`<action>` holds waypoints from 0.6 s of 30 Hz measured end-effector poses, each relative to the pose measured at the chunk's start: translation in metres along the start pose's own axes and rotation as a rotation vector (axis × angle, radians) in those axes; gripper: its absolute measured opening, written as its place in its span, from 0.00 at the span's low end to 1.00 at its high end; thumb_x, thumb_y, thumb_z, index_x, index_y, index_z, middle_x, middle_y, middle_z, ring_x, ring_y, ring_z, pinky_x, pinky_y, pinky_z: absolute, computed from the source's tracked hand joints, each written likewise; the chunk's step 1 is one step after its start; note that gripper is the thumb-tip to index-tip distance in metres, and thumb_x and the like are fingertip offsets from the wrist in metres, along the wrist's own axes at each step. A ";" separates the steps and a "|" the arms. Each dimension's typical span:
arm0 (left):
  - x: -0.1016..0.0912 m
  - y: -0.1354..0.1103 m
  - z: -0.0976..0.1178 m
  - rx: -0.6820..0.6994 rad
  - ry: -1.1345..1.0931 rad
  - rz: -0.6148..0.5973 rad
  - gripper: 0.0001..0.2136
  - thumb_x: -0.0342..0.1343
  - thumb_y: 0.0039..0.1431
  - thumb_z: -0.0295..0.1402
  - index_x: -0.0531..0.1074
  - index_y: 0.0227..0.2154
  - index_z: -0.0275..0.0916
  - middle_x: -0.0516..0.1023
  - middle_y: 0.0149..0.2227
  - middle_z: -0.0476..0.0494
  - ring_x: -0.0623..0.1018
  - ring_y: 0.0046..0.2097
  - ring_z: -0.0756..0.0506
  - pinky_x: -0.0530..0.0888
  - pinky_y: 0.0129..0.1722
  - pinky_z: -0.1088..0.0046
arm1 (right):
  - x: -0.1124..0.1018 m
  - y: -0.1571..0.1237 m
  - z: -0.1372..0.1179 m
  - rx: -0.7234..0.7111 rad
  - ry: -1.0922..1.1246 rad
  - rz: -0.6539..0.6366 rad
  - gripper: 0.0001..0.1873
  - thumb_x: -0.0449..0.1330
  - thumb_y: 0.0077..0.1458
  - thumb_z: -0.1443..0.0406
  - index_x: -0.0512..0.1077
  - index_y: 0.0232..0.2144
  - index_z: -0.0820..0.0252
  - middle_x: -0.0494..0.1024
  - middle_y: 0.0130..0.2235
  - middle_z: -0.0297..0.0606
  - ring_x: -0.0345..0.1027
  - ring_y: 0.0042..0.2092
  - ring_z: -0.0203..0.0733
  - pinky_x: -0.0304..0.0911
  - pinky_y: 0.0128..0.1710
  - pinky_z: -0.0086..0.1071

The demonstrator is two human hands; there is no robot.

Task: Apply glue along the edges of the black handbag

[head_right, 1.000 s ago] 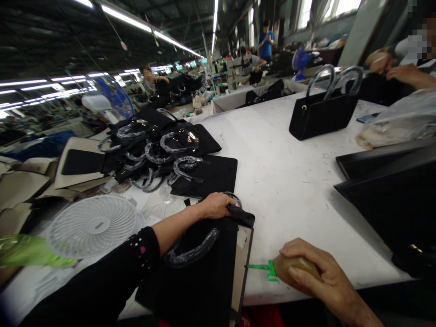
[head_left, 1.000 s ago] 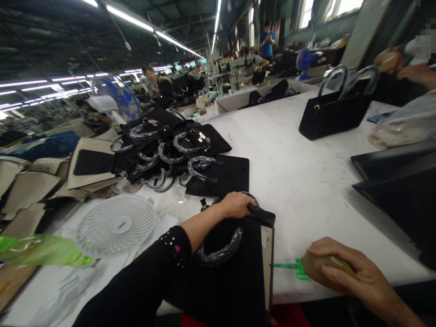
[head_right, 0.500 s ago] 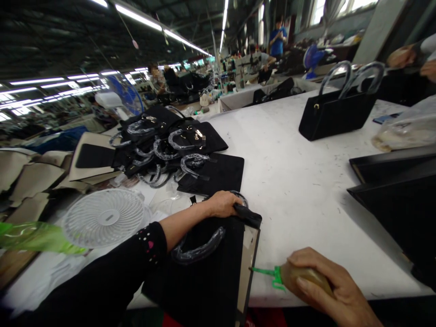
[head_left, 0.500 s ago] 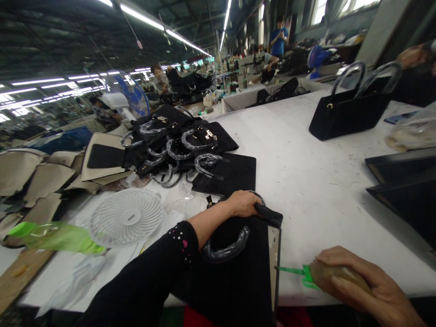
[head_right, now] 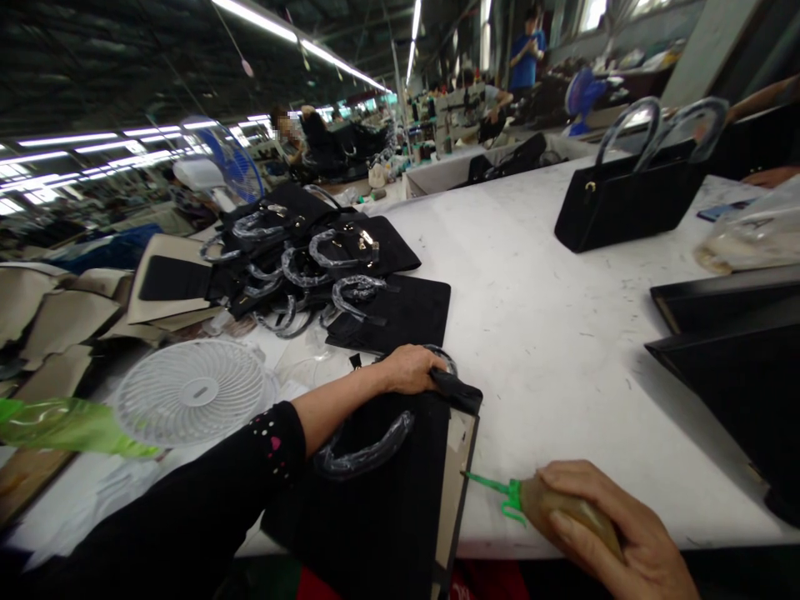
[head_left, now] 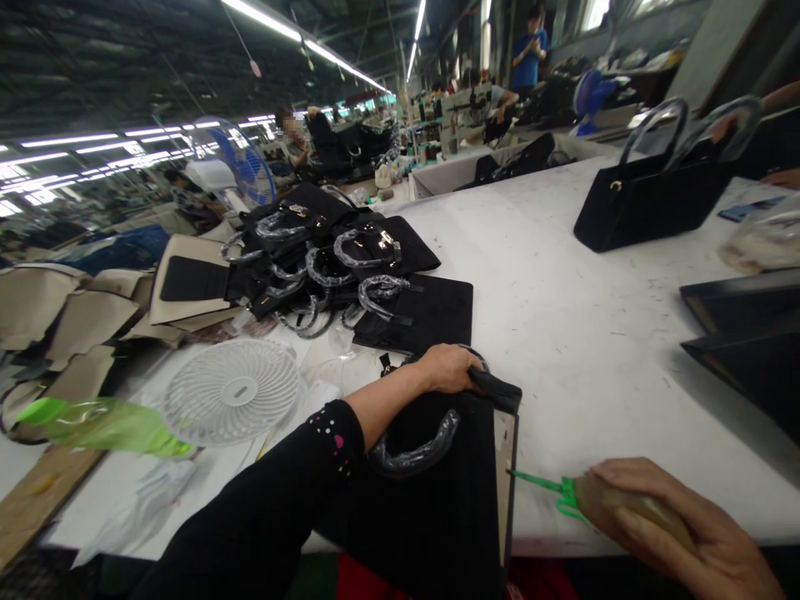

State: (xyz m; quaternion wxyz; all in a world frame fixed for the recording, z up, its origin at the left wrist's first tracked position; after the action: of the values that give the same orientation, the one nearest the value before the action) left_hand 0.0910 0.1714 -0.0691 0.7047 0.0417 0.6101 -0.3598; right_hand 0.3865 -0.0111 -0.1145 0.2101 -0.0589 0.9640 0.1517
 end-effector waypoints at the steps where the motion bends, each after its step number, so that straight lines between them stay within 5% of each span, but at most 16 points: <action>1: 0.000 0.000 0.000 0.002 -0.002 0.001 0.10 0.60 0.58 0.48 0.80 0.39 0.53 0.82 0.42 0.53 0.79 0.48 0.42 0.71 0.39 0.74 | 0.000 0.000 -0.001 -0.003 -0.001 -0.022 0.11 0.64 0.56 0.59 0.78 0.43 0.45 0.83 0.43 0.37 0.80 0.43 0.48 0.76 0.41 0.27; 4: 0.000 0.001 0.000 0.004 -0.004 -0.007 0.10 0.60 0.58 0.48 0.80 0.39 0.53 0.82 0.42 0.53 0.80 0.47 0.43 0.70 0.37 0.75 | 0.002 -0.003 -0.002 0.016 0.029 -0.123 0.13 0.64 0.56 0.60 0.77 0.45 0.44 0.82 0.46 0.37 0.79 0.45 0.49 0.76 0.44 0.29; 13: -0.002 -0.003 0.001 -0.001 0.005 0.000 0.10 0.60 0.58 0.47 0.79 0.39 0.52 0.82 0.41 0.54 0.80 0.46 0.43 0.70 0.37 0.76 | 0.003 -0.021 0.002 0.024 0.041 -0.112 0.15 0.65 0.55 0.59 0.78 0.46 0.44 0.82 0.47 0.39 0.79 0.47 0.52 0.76 0.46 0.33; 18: -0.003 -0.003 0.001 0.004 0.010 0.003 0.10 0.60 0.59 0.46 0.79 0.39 0.51 0.82 0.40 0.54 0.80 0.46 0.44 0.70 0.36 0.75 | 0.001 -0.013 -0.016 -0.060 0.032 -0.081 0.10 0.65 0.56 0.60 0.79 0.42 0.46 0.84 0.42 0.39 0.80 0.42 0.50 0.77 0.41 0.31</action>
State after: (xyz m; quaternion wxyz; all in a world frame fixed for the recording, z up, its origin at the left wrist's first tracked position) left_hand 0.0907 0.1699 -0.0649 0.7020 0.0456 0.6130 -0.3597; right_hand 0.3818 -0.0284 -0.1046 0.1987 -0.1065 0.9591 0.1710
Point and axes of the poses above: each hand's wrist, its own y-axis towards the middle knuckle, its own x-axis out of the palm, z = x × y, the point moved 2 cm from there along y, towards the middle knuckle
